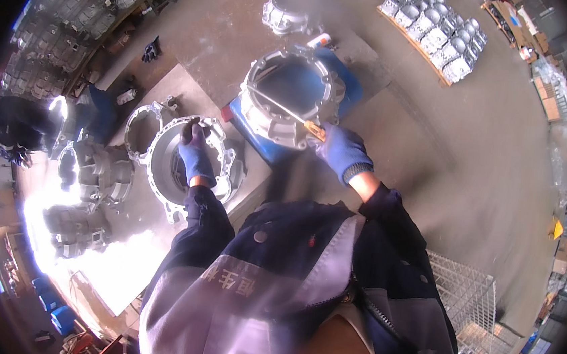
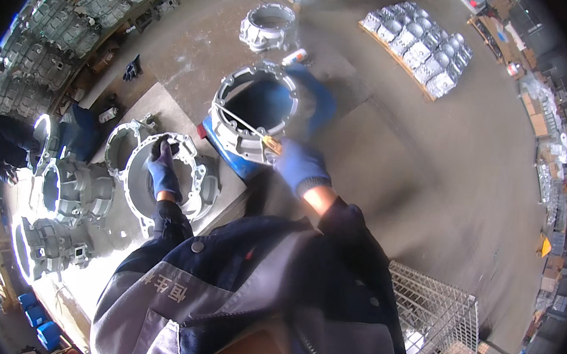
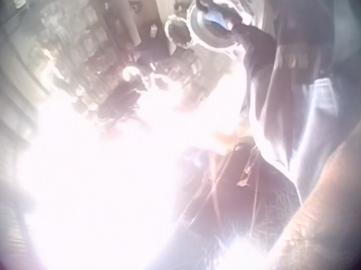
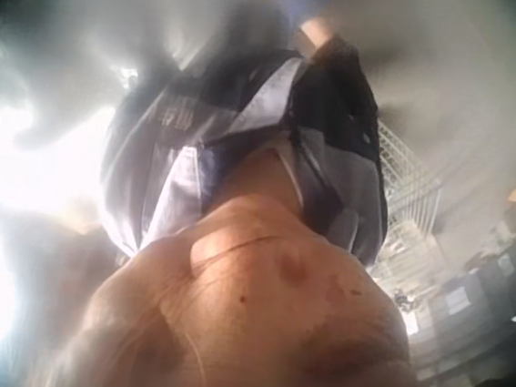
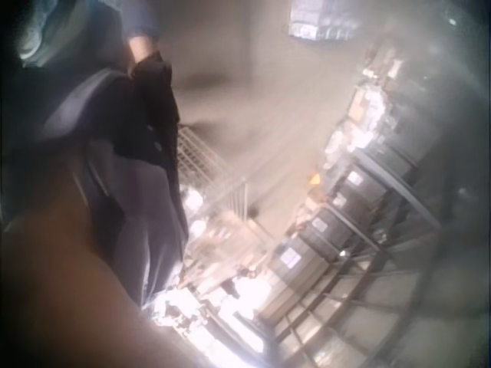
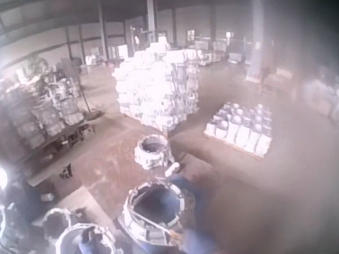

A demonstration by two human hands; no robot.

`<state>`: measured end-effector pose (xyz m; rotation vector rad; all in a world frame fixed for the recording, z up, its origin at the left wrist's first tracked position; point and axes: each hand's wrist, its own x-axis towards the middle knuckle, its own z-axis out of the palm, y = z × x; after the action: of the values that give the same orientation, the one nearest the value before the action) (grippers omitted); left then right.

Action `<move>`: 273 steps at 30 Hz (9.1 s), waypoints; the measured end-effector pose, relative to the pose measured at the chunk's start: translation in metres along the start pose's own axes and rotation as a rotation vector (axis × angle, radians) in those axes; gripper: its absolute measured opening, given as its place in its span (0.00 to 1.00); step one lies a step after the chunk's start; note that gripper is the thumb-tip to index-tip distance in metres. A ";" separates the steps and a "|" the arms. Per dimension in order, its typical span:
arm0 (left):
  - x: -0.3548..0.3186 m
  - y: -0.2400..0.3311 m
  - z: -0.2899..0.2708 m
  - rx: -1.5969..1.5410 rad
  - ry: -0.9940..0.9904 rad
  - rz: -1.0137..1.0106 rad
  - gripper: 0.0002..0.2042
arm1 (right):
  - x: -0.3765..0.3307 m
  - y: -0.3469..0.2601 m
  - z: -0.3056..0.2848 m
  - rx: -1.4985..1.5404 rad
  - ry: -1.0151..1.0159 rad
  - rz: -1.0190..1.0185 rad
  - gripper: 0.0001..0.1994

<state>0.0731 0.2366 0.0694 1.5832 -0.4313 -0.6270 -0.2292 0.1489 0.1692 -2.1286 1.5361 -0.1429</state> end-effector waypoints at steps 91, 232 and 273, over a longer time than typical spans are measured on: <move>-0.003 0.099 0.209 0.416 -0.554 0.860 0.28 | -0.026 0.087 0.001 0.576 -0.437 0.166 0.18; -0.002 0.105 0.212 0.280 -0.754 0.493 0.26 | -0.045 0.088 -0.049 1.232 0.093 0.284 0.14; 0.008 0.101 0.218 0.308 -0.713 0.439 0.29 | -0.013 0.091 -0.036 1.198 0.108 0.252 0.18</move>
<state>-0.0469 0.0497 0.1609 1.4391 -1.4207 -0.7941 -0.3255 0.1275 0.1616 -0.9822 1.2338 -0.8497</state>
